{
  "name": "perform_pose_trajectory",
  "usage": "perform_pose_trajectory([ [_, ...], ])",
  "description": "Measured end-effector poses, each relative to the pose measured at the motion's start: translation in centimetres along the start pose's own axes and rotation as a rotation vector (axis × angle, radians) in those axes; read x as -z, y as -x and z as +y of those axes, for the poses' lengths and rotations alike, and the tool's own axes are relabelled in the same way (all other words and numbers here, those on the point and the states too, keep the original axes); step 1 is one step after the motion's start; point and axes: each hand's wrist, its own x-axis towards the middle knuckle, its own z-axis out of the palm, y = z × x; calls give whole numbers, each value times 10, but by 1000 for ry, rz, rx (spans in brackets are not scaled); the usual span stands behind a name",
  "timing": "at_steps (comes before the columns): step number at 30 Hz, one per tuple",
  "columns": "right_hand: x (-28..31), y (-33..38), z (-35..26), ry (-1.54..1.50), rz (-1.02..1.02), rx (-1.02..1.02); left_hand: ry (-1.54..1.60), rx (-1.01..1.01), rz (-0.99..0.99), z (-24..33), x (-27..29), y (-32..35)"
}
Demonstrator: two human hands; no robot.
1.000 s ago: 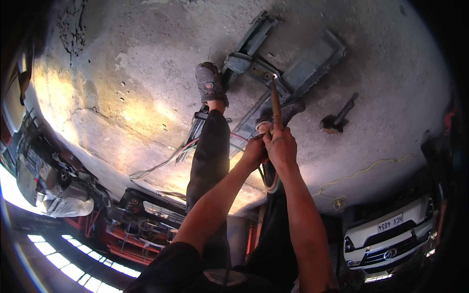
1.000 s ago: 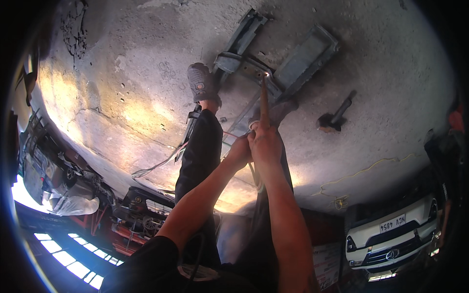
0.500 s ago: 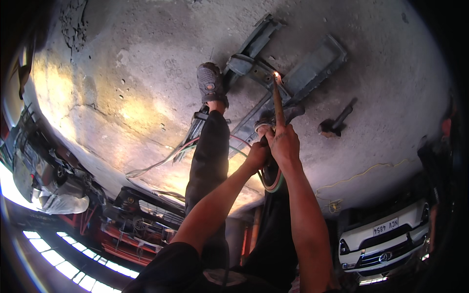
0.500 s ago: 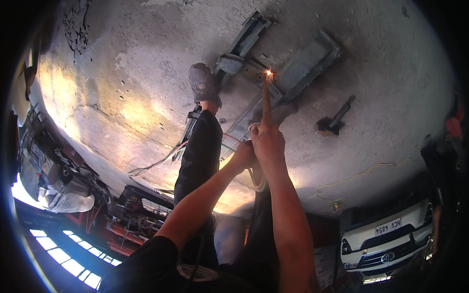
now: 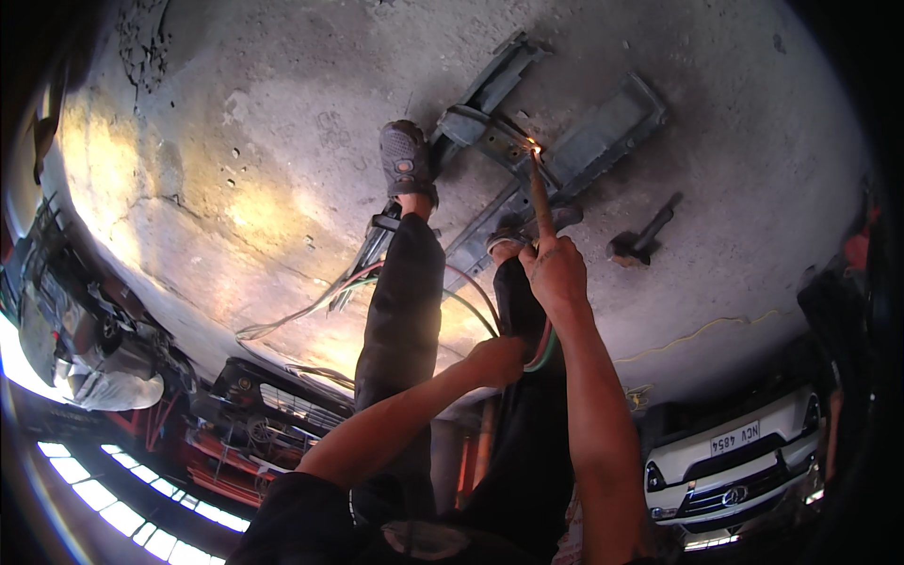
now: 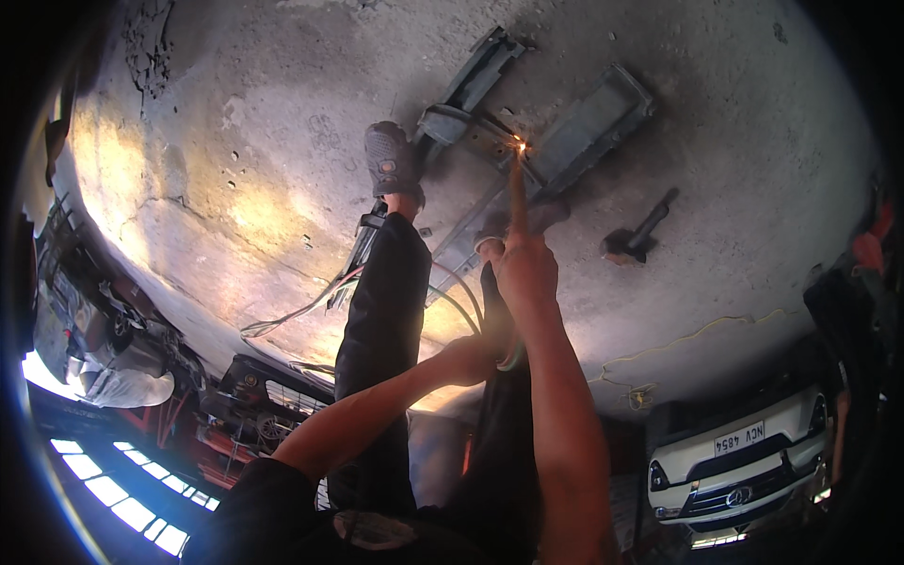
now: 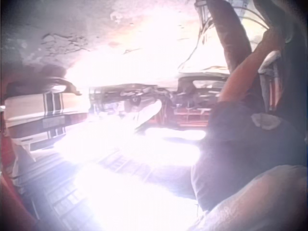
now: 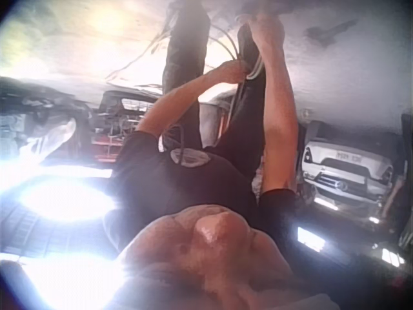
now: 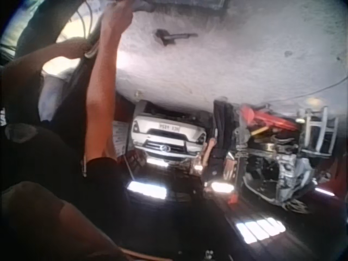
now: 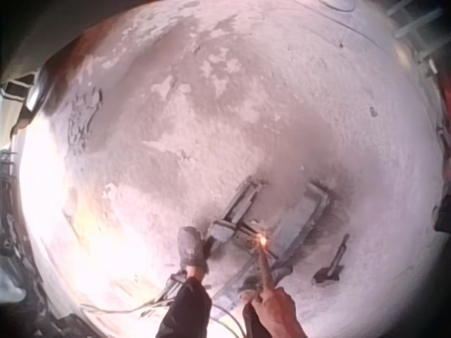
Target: The person uses a welding torch to join sections of a metal frame lying on the workshop floor. They reposition the frame and use a hammer to tap the weld area while continuing to apply heat.
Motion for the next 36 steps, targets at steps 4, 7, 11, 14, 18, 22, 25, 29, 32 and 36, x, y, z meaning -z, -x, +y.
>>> perform_pose_trajectory([
  [4,17,-5,-7,-15,-101,-7,41,37,1,53,35,41],
  [7,15,-5,-5,-3,-105,8,40,-6,-23,47,28,30],
  [11,20,-4,-7,32,-156,-25,139,-59,-261,22,33,-4],
  [14,21,-4,3,8,-68,-22,409,-15,-270,25,38,-16],
  [18,-12,-11,20,-43,17,7,568,48,-228,-7,16,-23],
  [22,-40,-9,18,-149,27,-38,652,-12,-85,-14,14,-18],
  [25,-64,-12,29,25,89,68,642,104,-137,9,38,-13],
  [29,-46,-13,36,108,107,37,670,86,-127,19,37,-26],
  [32,-47,-11,40,22,139,-1,667,72,-66,28,34,-26],
  [36,-48,-10,41,-50,141,-10,655,92,-72,30,35,-26],
])
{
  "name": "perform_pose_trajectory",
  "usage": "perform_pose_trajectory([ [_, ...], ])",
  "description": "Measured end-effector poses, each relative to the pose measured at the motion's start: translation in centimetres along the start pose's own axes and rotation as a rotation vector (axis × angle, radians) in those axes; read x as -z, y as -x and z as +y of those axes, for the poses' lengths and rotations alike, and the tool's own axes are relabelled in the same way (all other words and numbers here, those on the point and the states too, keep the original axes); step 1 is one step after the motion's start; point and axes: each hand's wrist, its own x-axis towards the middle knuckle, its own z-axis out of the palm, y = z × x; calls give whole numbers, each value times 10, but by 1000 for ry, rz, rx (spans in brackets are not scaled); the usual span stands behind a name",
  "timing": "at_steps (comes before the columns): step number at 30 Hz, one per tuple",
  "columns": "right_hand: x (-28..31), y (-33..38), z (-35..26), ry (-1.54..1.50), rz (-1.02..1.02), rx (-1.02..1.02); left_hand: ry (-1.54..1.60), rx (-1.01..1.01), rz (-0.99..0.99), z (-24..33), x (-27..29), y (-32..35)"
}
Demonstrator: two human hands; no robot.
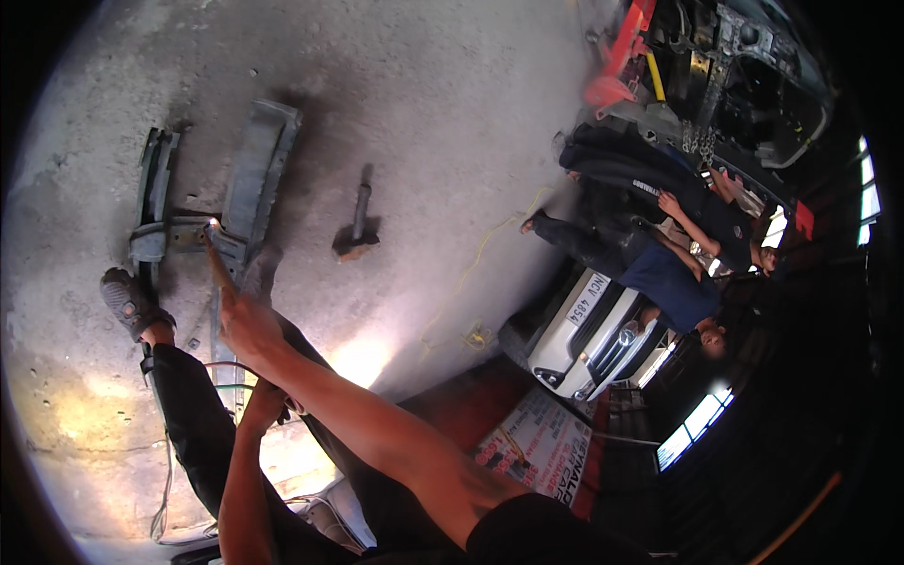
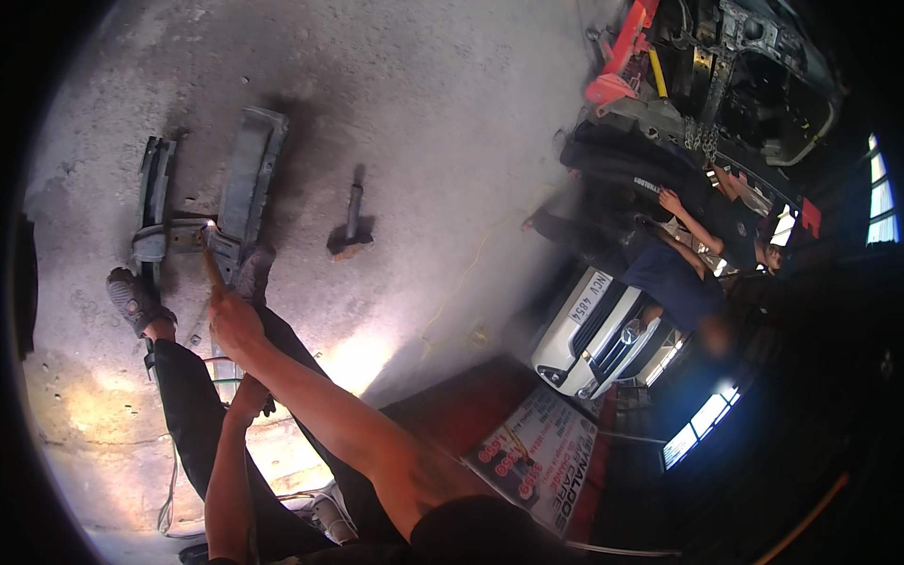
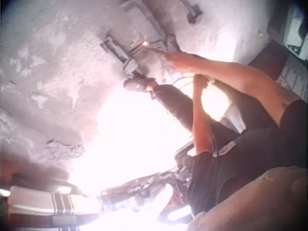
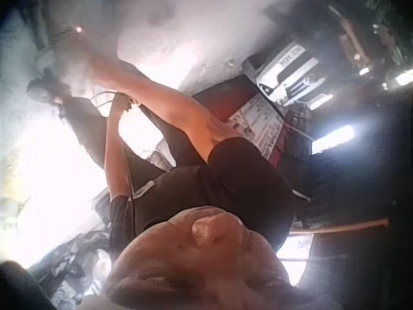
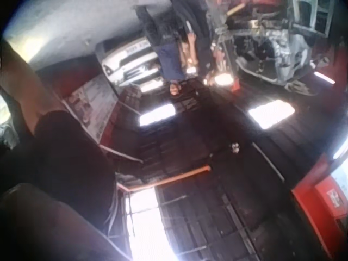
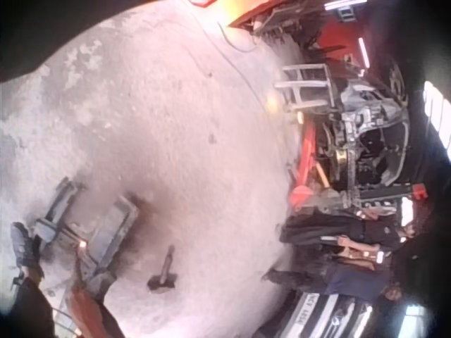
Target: The person uses a welding torch to join sections of a metal frame lying on the workshop floor. They reposition the frame and use a hammer to tap the weld area while continuing to apply heat.
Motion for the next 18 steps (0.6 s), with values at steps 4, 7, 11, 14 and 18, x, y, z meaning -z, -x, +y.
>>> perform_pose_trajectory([
  [4,-6,-2,4,102,26,116,7,64,-33,0,3,0],
  [7,-27,-7,22,139,111,199,-15,67,1,7,1,-1],
  [11,5,7,-2,-23,10,57,-24,99,6,2,3,1],
  [14,5,6,-1,-63,53,54,-7,85,-2,-1,3,-2],
  [18,3,2,2,-109,-6,12,40,56,-35,-8,7,-5],
])
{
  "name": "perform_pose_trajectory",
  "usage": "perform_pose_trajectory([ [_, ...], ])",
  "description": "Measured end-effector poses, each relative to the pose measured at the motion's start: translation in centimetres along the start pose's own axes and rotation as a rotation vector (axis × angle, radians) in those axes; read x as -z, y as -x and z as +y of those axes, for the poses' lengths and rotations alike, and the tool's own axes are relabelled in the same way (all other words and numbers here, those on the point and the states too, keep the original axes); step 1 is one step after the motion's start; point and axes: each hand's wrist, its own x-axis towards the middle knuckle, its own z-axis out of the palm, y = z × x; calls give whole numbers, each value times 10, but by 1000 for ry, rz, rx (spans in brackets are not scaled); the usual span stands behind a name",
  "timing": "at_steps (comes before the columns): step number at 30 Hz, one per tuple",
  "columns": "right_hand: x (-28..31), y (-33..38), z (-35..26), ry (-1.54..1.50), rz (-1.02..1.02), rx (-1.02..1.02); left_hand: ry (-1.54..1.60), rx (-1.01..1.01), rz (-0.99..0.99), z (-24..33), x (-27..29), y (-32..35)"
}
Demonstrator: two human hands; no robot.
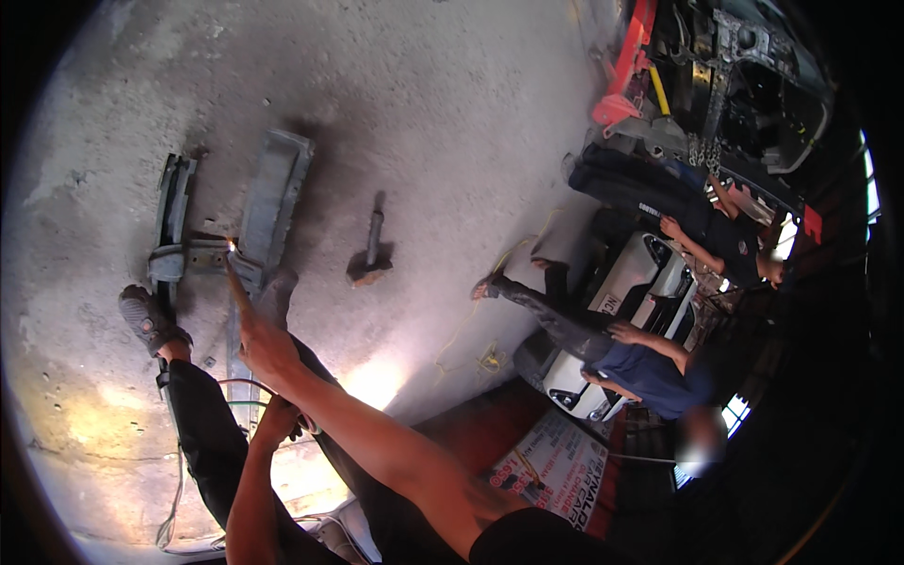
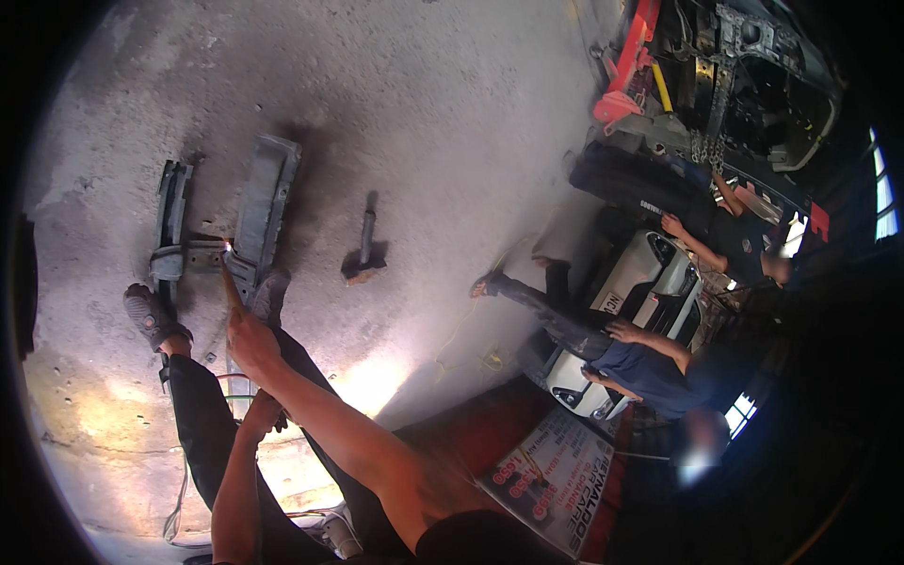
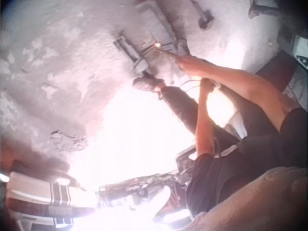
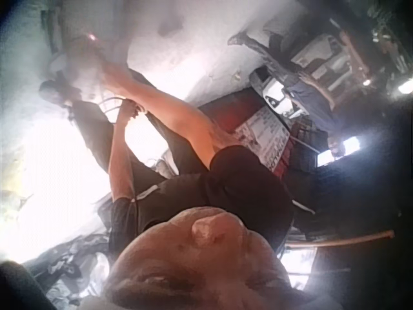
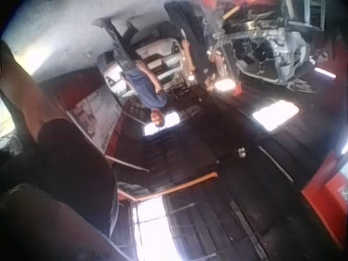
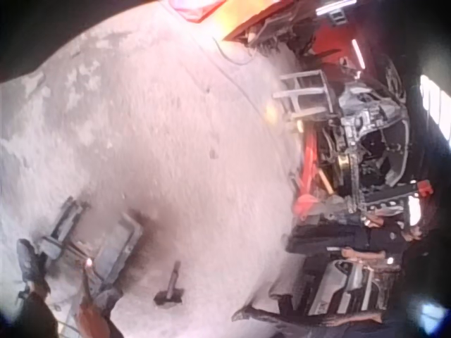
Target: The person uses a welding torch to join sections of a metal frame lying on the workshop floor. They reposition the frame and use a hammer to tap the weld area while continuing to apply heat.
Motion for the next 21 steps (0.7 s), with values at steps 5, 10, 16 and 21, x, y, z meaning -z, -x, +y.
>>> perform_pose_trajectory([
  [5,-4,3,2,44,-44,1,5,-14,20,1,0,1],
  [10,-1,3,0,80,-32,-14,-67,-6,-33,-3,6,-5],
  [16,-4,4,-7,47,-78,10,-13,-44,36,1,4,9],
  [21,17,3,-4,75,-52,-49,-288,-130,-78,-21,5,-18],
])
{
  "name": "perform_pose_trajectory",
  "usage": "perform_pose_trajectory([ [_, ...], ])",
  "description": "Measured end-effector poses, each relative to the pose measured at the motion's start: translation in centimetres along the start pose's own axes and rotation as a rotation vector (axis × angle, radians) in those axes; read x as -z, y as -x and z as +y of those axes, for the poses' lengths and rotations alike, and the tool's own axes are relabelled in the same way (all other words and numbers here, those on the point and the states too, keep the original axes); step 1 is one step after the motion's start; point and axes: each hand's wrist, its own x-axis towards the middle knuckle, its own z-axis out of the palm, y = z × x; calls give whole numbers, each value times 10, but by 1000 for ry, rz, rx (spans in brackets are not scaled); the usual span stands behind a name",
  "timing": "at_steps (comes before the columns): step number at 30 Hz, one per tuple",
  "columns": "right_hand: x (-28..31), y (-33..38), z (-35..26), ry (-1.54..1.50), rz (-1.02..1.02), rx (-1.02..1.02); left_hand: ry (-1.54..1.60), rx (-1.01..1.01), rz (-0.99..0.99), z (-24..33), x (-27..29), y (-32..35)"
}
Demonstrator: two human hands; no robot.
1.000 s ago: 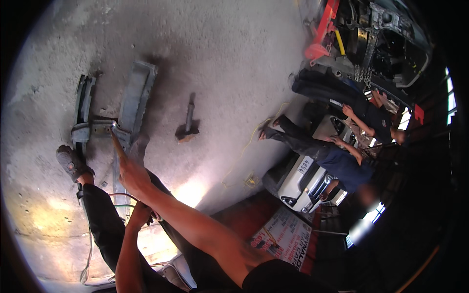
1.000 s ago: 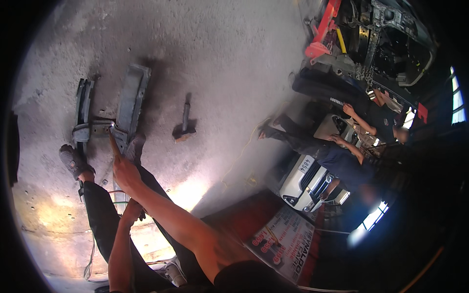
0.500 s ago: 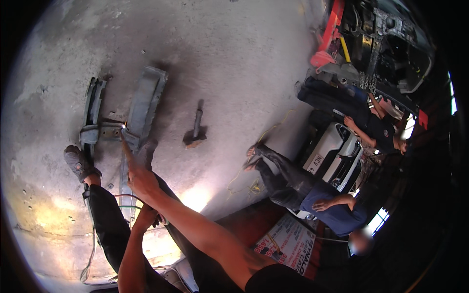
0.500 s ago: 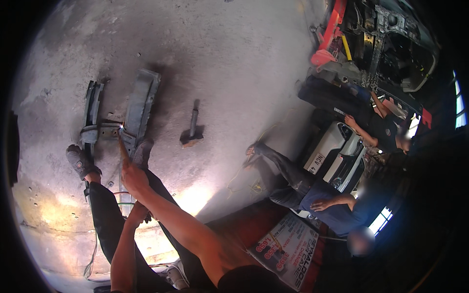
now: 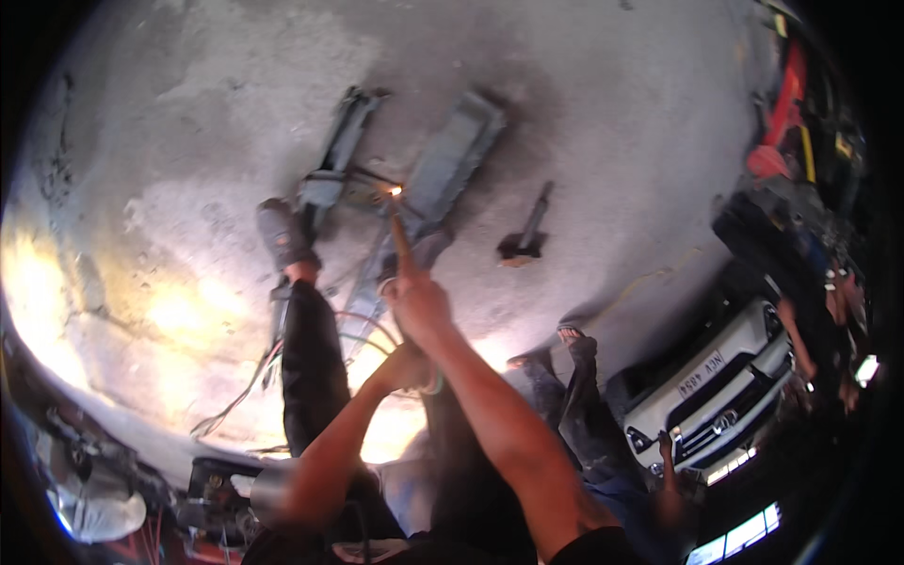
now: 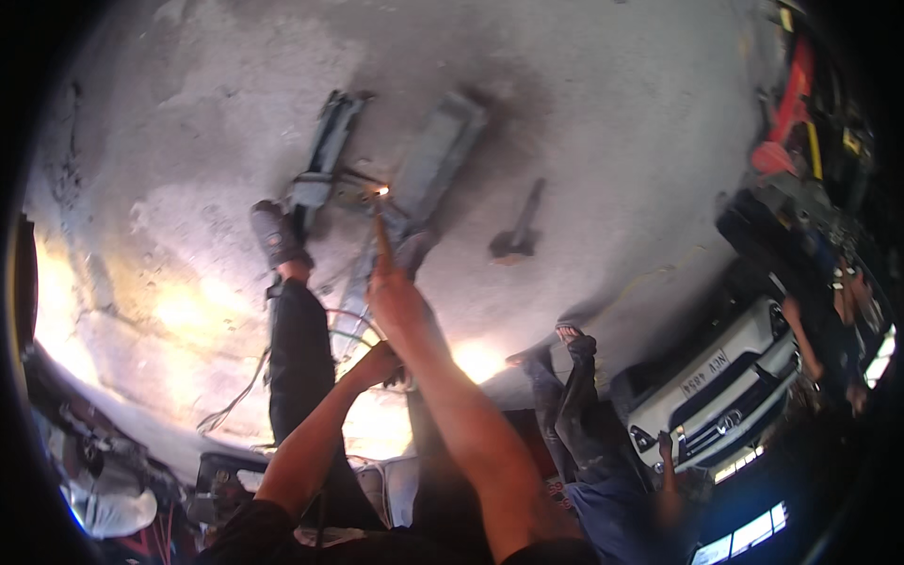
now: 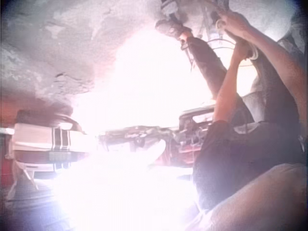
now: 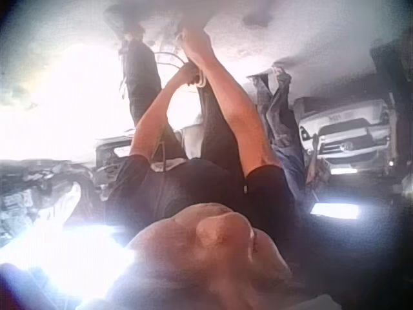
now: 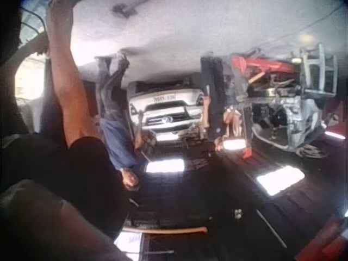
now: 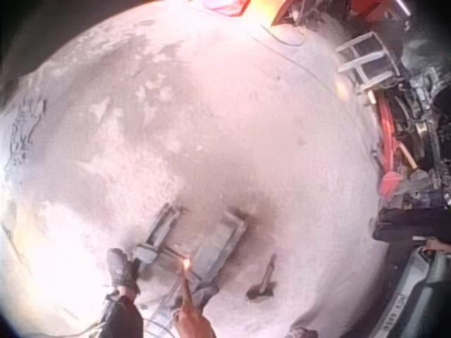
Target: The person uses a welding torch to join sections of a metal frame lying on the workshop floor. They reposition the frame and use a hammer to tap the weld area while continuing to apply heat.
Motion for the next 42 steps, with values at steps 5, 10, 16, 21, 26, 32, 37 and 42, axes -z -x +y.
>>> perform_pose_trajectory([
  [5,25,2,-28,-55,-86,-25,144,28,128,15,3,15],
  [10,14,5,-31,20,-27,51,103,87,94,4,6,10],
  [16,14,2,-36,63,-43,23,18,75,175,-2,8,5],
  [21,8,7,-33,49,-144,10,15,-74,284,-20,6,1],
  [26,4,3,-29,80,-134,-45,117,129,243,1,11,5],
  [32,5,5,-33,32,-144,1,35,13,290,-15,7,-2],
  [37,4,10,-34,47,-64,80,76,-51,270,-19,5,-6],
  [42,-3,9,-24,26,-47,97,9,-34,260,-10,7,-1],
])
